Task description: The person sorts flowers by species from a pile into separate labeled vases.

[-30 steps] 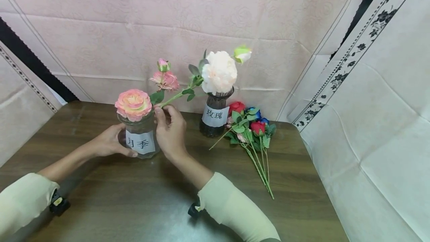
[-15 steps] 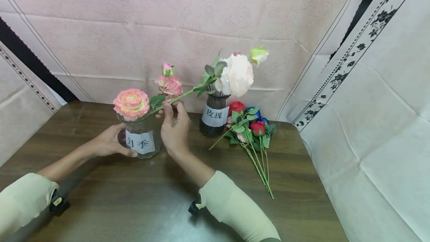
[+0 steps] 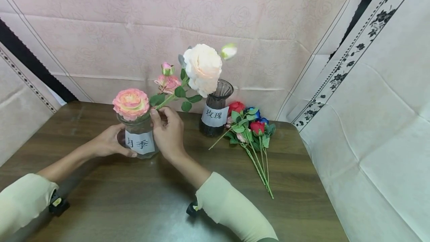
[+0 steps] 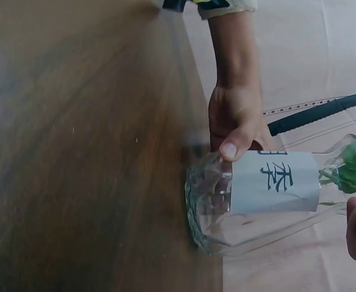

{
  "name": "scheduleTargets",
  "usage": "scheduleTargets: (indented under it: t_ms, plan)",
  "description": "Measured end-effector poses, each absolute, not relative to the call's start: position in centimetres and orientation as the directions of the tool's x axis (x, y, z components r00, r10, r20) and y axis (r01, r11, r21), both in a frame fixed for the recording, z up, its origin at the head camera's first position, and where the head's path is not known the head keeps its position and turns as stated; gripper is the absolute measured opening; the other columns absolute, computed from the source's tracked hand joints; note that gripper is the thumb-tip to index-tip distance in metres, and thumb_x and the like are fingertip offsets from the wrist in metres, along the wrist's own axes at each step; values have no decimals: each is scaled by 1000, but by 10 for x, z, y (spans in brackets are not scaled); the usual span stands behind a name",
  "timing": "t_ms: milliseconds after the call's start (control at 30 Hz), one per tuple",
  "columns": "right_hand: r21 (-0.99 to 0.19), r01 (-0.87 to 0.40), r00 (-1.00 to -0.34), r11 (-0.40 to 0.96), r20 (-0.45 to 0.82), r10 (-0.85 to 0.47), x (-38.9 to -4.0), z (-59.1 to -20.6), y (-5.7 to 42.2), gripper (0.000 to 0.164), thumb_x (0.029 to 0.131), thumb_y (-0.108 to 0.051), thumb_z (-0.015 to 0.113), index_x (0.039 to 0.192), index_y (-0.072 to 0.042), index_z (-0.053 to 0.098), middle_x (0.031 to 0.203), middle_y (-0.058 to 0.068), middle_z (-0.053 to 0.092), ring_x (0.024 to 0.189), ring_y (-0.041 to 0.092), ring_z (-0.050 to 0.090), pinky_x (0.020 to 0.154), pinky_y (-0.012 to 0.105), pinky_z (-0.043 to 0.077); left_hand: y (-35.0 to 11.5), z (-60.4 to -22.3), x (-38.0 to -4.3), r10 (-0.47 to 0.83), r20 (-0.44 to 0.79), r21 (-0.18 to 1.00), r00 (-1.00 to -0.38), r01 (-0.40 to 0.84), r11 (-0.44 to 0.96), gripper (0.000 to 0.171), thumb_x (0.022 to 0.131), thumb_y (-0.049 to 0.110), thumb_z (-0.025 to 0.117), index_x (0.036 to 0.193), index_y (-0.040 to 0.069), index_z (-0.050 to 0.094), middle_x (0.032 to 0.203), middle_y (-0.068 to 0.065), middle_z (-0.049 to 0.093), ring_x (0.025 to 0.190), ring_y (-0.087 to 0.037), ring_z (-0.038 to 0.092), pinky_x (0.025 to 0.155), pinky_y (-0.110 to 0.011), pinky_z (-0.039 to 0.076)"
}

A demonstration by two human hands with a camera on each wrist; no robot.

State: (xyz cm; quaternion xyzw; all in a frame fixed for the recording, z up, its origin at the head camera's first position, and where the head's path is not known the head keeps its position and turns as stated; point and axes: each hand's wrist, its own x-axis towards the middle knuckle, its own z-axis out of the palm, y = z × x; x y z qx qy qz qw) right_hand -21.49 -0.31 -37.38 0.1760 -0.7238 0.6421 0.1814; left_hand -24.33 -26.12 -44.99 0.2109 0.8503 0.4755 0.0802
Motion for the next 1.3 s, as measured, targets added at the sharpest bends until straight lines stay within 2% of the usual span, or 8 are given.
scheduleTargets:
  t_ms: [200,333,433,567,800,933,1067,1300]
  plan:
    - [-815,-509,-852,277,522,-33,-217,-373,-1,23,113,-28,69,102,-9,75,99,6,75,86,10,70,78,22,60,-262,-450,-243,431,60,843,-900,277,461,106,78,16,104,163,-5,45,152,-27,67,141,-50,67,116,-56,61]
    - [-762,-515,-847,392,522,-99,-218,-374,0,24,115,-31,61,97,-16,66,90,-1,67,79,9,60,69,23,52,-262,-451,-243,429,63,840,-901,280,465,107,78,16,104,164,-5,45,153,-27,67,142,-50,67,117,-58,59]
    - [-706,-543,-832,454,526,-176,-219,-377,0,26,116,-30,53,95,-16,58,85,0,59,75,12,55,65,25,46,-262,-451,-243,428,62,842,-902,277,463,108,77,15,104,164,-7,44,153,-28,66,142,-50,66,118,-58,58]
    - [-684,-546,-832,483,510,-217,-219,-381,1,28,118,-30,48,96,-16,58,86,2,55,78,15,54,67,26,44,-261,-451,-243,430,61,846,-901,276,457,108,77,15,104,164,-7,44,153,-28,66,141,-50,67,118,-55,59]
    - [-772,-485,-874,410,449,-188,-216,-389,6,33,118,-40,51,104,-15,67,91,1,63,80,12,57,68,25,48,-262,-451,-243,428,60,844,-902,275,461,108,77,15,104,164,-6,44,152,-28,67,140,-50,68,117,-57,59]
    - [-835,-476,-879,275,464,-114,-220,-391,5,31,117,-38,58,118,-11,72,96,4,73,82,8,63,71,24,53,-262,-451,-244,429,61,846,-901,275,458,107,77,15,104,164,-6,45,152,-28,67,140,-49,68,117,-54,60]
    - [-847,-501,-865,179,498,-64,-223,-389,4,29,116,-32,63,131,-10,74,110,7,78,91,7,67,79,23,57,-262,-451,-243,431,61,850,-900,273,450,106,77,13,104,163,-7,45,152,-28,67,140,-50,68,115,-50,61]
    - [-805,-558,-827,200,558,-67,-222,-385,5,27,114,-22,66,133,-6,76,121,11,78,99,16,70,85,24,58,-262,-450,-243,429,51,848,-902,266,459,106,78,14,103,163,-8,44,151,-29,67,141,-51,67,117,-53,60]
